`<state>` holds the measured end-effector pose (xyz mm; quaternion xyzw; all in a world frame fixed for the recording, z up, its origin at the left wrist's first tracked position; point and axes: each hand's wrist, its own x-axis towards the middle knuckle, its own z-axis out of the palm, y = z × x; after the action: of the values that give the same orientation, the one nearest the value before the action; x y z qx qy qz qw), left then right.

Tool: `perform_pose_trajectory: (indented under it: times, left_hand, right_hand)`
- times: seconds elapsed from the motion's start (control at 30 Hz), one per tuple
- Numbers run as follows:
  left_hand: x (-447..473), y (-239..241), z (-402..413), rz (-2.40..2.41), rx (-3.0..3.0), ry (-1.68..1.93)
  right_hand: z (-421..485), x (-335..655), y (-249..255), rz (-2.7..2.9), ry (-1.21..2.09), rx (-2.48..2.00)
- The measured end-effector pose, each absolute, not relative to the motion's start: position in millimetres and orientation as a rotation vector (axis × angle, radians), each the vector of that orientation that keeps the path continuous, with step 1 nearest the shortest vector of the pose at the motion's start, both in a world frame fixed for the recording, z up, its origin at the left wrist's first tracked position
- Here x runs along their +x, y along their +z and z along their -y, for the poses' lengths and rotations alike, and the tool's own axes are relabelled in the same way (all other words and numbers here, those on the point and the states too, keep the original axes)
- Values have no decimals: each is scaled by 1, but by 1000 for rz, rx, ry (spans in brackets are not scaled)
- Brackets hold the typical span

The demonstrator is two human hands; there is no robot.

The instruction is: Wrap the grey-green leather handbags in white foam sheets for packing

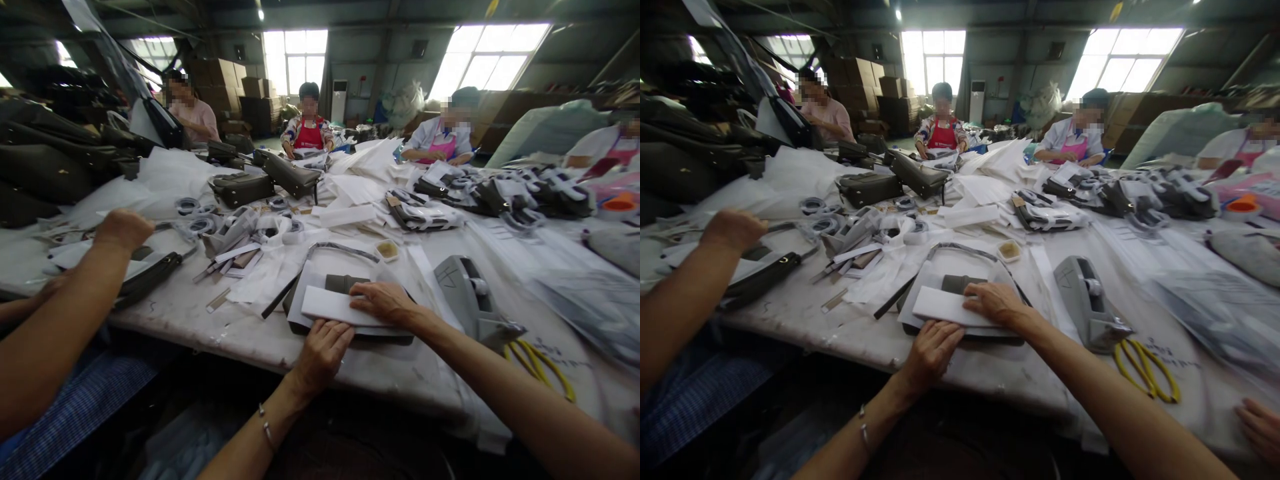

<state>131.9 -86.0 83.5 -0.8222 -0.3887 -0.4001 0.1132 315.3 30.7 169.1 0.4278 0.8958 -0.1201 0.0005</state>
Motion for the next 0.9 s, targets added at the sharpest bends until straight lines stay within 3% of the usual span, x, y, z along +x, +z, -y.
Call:
perform_pose_trajectory:
  times: [0.2, 0.4, 0.6, 0.9]
  left_hand:
    - [132, 108, 73, 1219, -2422, -899]
    - [128, 83, 50, 1421, -2416, -680]
    - [129, 91, 54, 1463, -2495, -740]
    - [106, 143, 28, 1354, -2832, -335]
  right_hand:
    - [-30, 317, 169, -2851, -312, 1331]
    - [-9, 311, 166, -3013, 118, 1228]
    - [19, 329, 132, -3130, 38, 1204]
    - [21, 342, 112, -3234, -64, 1180]
